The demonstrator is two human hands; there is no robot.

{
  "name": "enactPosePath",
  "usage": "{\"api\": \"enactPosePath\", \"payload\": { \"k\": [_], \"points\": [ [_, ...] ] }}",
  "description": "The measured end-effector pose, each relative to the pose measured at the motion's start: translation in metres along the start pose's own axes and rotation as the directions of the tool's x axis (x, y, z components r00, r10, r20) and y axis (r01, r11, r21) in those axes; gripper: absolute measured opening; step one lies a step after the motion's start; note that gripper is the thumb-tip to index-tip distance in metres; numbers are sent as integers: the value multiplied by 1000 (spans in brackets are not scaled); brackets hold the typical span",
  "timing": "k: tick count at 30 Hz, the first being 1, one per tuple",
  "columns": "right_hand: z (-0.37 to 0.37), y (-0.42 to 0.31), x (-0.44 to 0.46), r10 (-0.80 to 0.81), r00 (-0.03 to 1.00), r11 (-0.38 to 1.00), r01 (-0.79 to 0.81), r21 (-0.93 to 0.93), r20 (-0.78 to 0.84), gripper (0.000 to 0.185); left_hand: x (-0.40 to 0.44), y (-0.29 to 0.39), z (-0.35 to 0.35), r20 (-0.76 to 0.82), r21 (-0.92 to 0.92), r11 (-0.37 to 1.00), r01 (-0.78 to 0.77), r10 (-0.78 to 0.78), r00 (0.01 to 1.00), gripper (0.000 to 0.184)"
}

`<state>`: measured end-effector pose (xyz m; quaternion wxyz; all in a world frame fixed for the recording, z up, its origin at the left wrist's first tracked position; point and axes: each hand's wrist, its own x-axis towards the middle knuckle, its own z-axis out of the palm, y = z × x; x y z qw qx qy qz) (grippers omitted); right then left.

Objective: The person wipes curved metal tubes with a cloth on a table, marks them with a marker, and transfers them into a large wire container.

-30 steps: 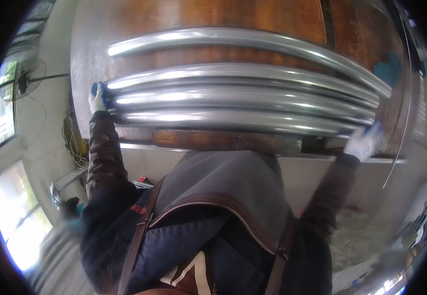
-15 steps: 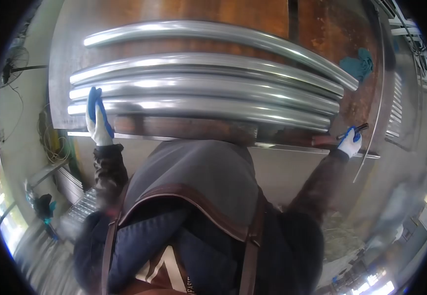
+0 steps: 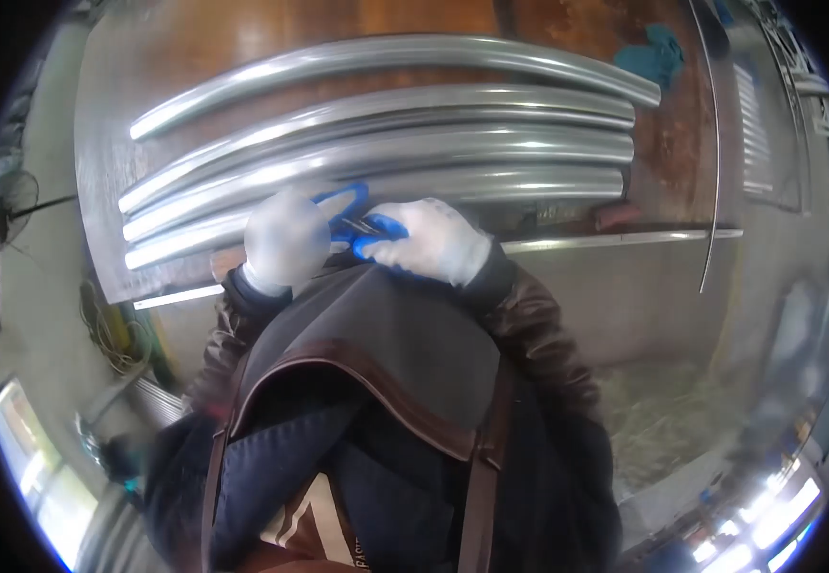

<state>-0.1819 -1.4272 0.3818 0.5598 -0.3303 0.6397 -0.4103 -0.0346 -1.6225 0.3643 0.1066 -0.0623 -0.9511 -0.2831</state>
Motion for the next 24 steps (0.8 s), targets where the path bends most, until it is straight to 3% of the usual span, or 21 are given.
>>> {"api": "enactPosePath", "payload": {
  "k": [5, 7, 9, 11, 12, 14, 19, 24],
  "points": [
    [-5, 5, -12, -211, 968, 971, 192, -143, -138, 34, -4, -6, -9, 101, 82, 996, 35, -43, 994, 55],
    [-9, 16, -26, -234, 958, 905, 277, 323, -165, 33, -8, 4, -9, 111, 12, 991, 134, -135, 985, 54],
    [-12, 27, -39, -234, 955, 639, 292, 712, -182, 33, -12, 15, -5, 116, -61, 969, 241, -233, 966, 53],
    [-10, 35, -44, -207, 965, 622, 256, 740, -160, 34, -3, 29, 16, 33, -122, 990, 75, -72, 997, 54],
    [-9, 38, -45, -176, 973, 610, 226, 760, -148, 34, 1, 39, 23, 32, -111, 990, 88, -85, 996, 54],
    [-8, 44, -47, -112, 986, 580, 164, 798, -122, 35, 6, 56, 34, 204, -175, 969, 175, -138, 969, 56],
    [-15, 60, -61, -37, 988, 603, 142, 785, -150, 38, 10, 82, 43, 211, -242, 914, 326, -278, 937, 56],
    [-16, 65, -70, -92, 986, 552, 165, 817, -138, 37, 7, 88, 62, 112, -333, 889, 315, -295, 949, 53]
  ]
}}
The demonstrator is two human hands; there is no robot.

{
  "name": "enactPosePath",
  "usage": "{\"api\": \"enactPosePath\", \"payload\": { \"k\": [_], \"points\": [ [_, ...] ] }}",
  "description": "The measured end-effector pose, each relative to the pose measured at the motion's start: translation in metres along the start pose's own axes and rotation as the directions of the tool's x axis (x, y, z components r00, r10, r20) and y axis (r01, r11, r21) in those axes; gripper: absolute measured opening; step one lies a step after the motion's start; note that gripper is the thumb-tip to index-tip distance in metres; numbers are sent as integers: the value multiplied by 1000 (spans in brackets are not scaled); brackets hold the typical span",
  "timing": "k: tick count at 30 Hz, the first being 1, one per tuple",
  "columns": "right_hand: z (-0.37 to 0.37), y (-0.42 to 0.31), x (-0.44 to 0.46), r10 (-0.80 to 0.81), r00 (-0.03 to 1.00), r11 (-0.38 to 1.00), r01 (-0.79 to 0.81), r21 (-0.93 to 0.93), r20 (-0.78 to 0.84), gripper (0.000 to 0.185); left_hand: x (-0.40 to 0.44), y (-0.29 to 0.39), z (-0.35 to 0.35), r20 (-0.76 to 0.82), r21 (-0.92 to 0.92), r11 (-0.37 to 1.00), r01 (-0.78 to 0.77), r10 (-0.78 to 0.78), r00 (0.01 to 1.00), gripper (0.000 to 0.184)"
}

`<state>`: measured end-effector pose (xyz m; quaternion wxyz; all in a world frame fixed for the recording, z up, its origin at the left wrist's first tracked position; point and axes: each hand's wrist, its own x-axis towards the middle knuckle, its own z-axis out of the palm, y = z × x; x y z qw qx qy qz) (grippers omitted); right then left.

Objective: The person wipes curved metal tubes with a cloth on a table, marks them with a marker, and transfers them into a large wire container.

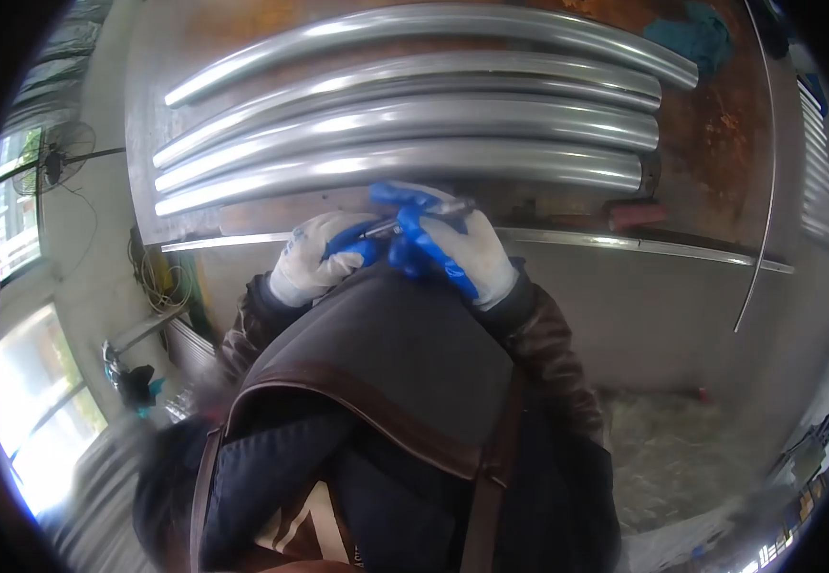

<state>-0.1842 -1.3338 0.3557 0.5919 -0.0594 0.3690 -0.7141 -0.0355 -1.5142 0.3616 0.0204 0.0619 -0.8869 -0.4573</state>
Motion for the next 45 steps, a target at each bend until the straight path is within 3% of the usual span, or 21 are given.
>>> {"api": "enactPosePath", "payload": {
  "k": [1, 2, 3, 5, 6, 8, 10, 13, 15, 17, 18, 20, 26, 31, 35, 38, 39, 40, 42, 43, 45],
  "points": [
    [-2, 2, -1, -1, 1000, 1000, 1, 7, 4, 37, 1, 5, 4, 4, 6, 1000, 4, -4, 1000, 53],
    [-4, 5, -2, -212, 976, 937, 187, -295, -56, 39, 2, 14, 9, -28, -254, 959, 124, -136, 990, 51],
    [-5, 8, -3, -423, 904, 754, 320, -573, -52, 42, 4, 25, 14, -24, -496, 839, 223, -269, 963, 50],
    [-8, 12, -2, -736, 662, 140, 354, -925, 142, 50, 8, 39, 20, 82, -855, 411, 317, -496, 865, 47],
    [-7, 12, -1, -742, 657, 147, 354, -924, 133, 50, 8, 39, 20, 88, -848, 418, 325, -495, 865, 47],
    [-3, 8, 4, -639, 692, -218, 256, -942, 336, 55, 6, 38, 19, 129, -690, 571, 444, -507, 852, 44],
    [-4, 6, 6, -465, 751, -555, 165, -815, 468, 60, 4, 38, 19, 171, -488, 690, 534, -525, 834, 41],
    [-16, 0, 4, -536, 709, -532, 137, -835, 458, 54, 12, 46, 16, 102, -330, 809, 486, -481, 871, 40],
    [-33, -16, -7, -740, 625, -107, 255, -961, 249, 46, 20, 46, 13, 43, -162, 893, 421, -419, 907, 40],
    [-56, -22, -10, -878, 434, -117, 216, -969, 203, 42, 41, 29, 15, -181, 254, 920, 298, -258, 949, 43],
    [-66, -24, -9, -875, 440, -113, 221, -969, 202, 42, 57, 22, 13, -277, 269, 888, 372, -299, 913, 47],
    [-84, -30, -5, -917, 359, -156, 83, -984, 176, 37, 76, -33, 9, -309, 641, 719, 269, -79, 948, 52],
    [-114, -27, 8, -908, 316, -274, 52, -960, 276, 36, 81, -100, 19, -377, 658, 653, 376, -147, 914, 56],
    [-117, -19, 10, -902, 361, -218, 92, -972, 236, 41, 88, -99, 15, -395, 537, 748, 390, -187, 900, 59],
    [-112, -20, 12, -898, 368, -192, 169, -967, 243, 43, 91, -115, 14, -361, 643, 701, 308, -77, 929, 63],
    [-106, -9, 7, -886, 403, -137, 249, -959, 231, 45, 91, -111, 16, -394, 607, 729, 318, -72, 916, 67],
    [-103, 1, 5, -854, 517, 226, 479, -848, 64, 44, 91, -107, 17, -402, 594, 740, 315, -67, 913, 69],
    [-91, 4, 2, -751, 658, 559, 593, -580, -51, 44, 92, -98, 17, -407, 582, 752, 310, -60, 911, 71],
    [-60, -5, -8, -554, 832, 799, 526, -291, -18, 45, 85, -65, 22, -411, 257, 963, 83, 31, 911, 78],
    [-45, -4, -9, -557, 831, 795, 526, -303, -18, 45, 82, -46, 19, -415, 248, 966, 75, 36, 909, 78],
    [-24, -2, -10, -451, 891, 850, 448, -278, 59, 32, 75, -15, 15, -70, 272, 880, -389, 421, 904, 75]
  ]
}}
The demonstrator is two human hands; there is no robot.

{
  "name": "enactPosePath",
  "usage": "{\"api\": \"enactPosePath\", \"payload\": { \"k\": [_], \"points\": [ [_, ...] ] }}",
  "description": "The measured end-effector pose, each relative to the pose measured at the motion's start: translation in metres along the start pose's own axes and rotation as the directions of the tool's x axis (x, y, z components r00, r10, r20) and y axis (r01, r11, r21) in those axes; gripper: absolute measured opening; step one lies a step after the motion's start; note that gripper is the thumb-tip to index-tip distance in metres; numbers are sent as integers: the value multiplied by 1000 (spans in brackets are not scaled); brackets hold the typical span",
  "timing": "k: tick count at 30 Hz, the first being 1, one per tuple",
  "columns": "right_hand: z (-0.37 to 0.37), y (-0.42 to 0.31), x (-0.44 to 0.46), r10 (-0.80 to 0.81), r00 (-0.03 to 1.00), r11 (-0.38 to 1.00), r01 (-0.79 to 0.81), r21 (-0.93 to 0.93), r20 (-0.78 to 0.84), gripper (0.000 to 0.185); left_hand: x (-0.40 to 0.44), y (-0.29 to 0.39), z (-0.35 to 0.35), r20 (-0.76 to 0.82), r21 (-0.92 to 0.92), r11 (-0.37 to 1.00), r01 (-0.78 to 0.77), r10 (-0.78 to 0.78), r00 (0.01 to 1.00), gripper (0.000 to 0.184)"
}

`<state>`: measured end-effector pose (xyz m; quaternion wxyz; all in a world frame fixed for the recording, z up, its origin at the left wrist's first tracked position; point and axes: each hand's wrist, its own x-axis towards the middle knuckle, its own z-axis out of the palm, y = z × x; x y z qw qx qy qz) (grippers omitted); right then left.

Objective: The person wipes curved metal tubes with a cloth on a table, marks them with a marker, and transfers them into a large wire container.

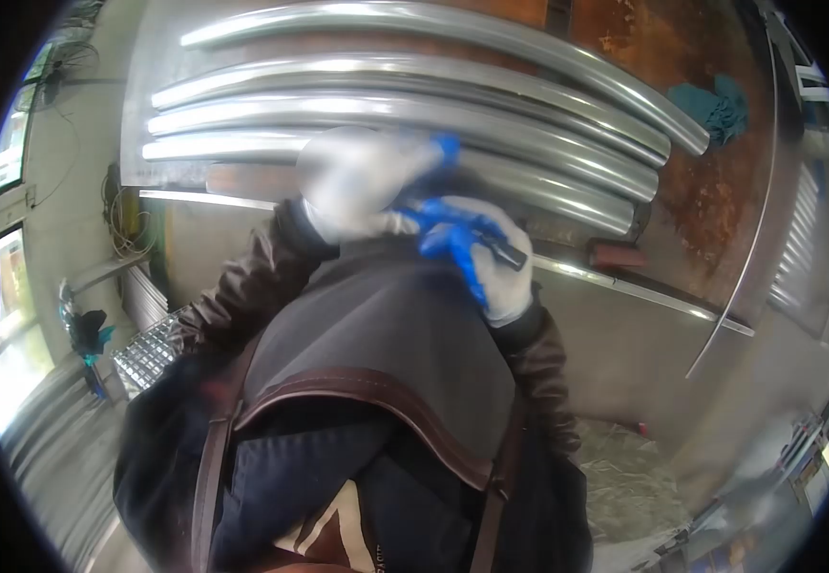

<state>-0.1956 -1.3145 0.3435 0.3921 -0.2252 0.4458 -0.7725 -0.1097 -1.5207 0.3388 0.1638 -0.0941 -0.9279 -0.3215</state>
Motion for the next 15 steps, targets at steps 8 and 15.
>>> {"api": "enactPosePath", "payload": {
  "k": [8, 15],
  "points": [
    [27, 3, 17, 226, 928, 966, -252, -54, -295, 33, -51, 6, -27, 235, 1, 971, 241, -234, 943, 61],
    [18, -36, 35, -317, 724, 899, 24, -438, -612, 39, -142, -41, -112, 219, -60, 585, 809, -783, 583, 52]
  ]
}}
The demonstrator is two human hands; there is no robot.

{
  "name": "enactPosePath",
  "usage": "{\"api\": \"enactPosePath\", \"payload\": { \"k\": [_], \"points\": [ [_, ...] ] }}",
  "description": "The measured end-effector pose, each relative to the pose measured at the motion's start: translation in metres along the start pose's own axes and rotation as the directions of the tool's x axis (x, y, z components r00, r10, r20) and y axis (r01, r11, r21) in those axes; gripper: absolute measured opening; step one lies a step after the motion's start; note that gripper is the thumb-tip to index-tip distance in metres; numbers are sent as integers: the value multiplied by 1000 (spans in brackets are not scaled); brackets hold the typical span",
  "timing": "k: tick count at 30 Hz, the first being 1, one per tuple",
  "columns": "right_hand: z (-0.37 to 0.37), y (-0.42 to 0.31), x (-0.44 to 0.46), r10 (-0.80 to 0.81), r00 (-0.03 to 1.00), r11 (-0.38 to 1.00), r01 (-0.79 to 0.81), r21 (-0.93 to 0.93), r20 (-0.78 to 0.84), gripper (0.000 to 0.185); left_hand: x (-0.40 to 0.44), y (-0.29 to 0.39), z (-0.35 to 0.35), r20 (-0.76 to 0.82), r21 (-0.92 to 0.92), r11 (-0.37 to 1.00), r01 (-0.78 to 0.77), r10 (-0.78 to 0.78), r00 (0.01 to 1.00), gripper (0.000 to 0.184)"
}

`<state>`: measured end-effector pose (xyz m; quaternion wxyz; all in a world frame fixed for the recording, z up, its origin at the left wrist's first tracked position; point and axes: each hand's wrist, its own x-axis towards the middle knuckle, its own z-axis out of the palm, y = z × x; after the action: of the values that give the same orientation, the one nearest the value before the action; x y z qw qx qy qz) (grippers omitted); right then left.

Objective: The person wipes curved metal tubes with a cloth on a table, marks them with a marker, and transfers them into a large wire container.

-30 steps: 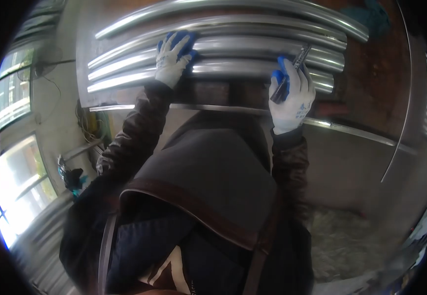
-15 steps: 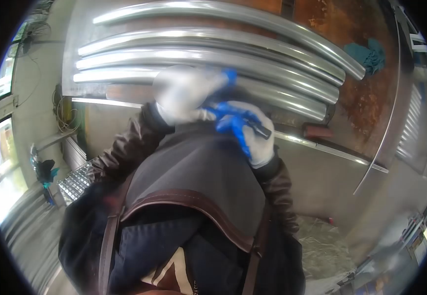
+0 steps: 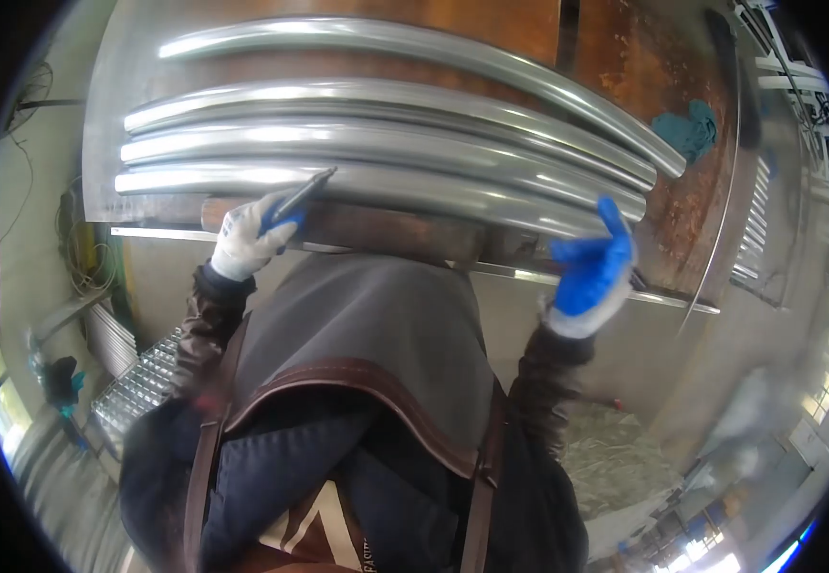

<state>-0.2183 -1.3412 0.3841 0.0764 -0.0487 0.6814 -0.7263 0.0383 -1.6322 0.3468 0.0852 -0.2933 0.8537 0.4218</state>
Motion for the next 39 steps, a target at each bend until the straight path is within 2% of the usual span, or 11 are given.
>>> {"api": "enactPosePath", "payload": {
  "k": [3, 5, 6, 11, 13, 21, 28, 31, 34, 35, 39],
  "points": [
    [55, 19, -20, -385, 821, 801, 525, -290, 423, 47, 6, 17, -12, 53, -39, 996, 81, -78, 995, 55],
    [100, 12, -32, -366, 447, 426, 860, -281, 816, 59, 10, 28, -17, 120, -58, 985, 165, -158, 980, 57],
    [123, 8, -41, -293, 407, 360, 885, -295, 865, 60, 12, 27, -17, 128, -61, 985, 164, -155, 980, 57],
    [159, 29, -54, -101, 435, 172, 893, -415, 895, 51, 30, 25, -18, 316, -257, 966, 11, 73, 946, 61],
    [164, 25, -55, 32, 516, 103, 850, -516, 856, 43, 33, 22, -18, 91, -114, 949, -293, 303, 949, 59],
    [173, 18, -63, 277, 554, -16, 819, -573, 785, 25, 58, 22, -15, -262, 284, 541, -791, 838, 479, 45],
    [165, 12, -50, 199, 673, 68, 716, -695, 713, 20, 54, 6, -37, -503, 28, 663, -748, 656, 563, 30],
    [155, 35, -29, 27, 818, 460, 499, -734, 574, 21, 46, -16, -46, -636, -156, 712, -684, 457, 621, 28],
    [172, 51, -19, 9, 908, 964, 103, -245, 419, 26, 40, -52, -29, -618, -205, 811, -549, 328, 715, 28],
    [179, 56, -16, 40, 929, 999, -38, -12, 368, 28, 39, -59, -23, -609, -223, 838, -499, 280, 742, 28],
    [212, 81, -9, -43, 913, 999, 43, 9, 405, 27, 36, -71, -8, -615, -24, 827, -562, 431, 660, 29]
  ]
}}
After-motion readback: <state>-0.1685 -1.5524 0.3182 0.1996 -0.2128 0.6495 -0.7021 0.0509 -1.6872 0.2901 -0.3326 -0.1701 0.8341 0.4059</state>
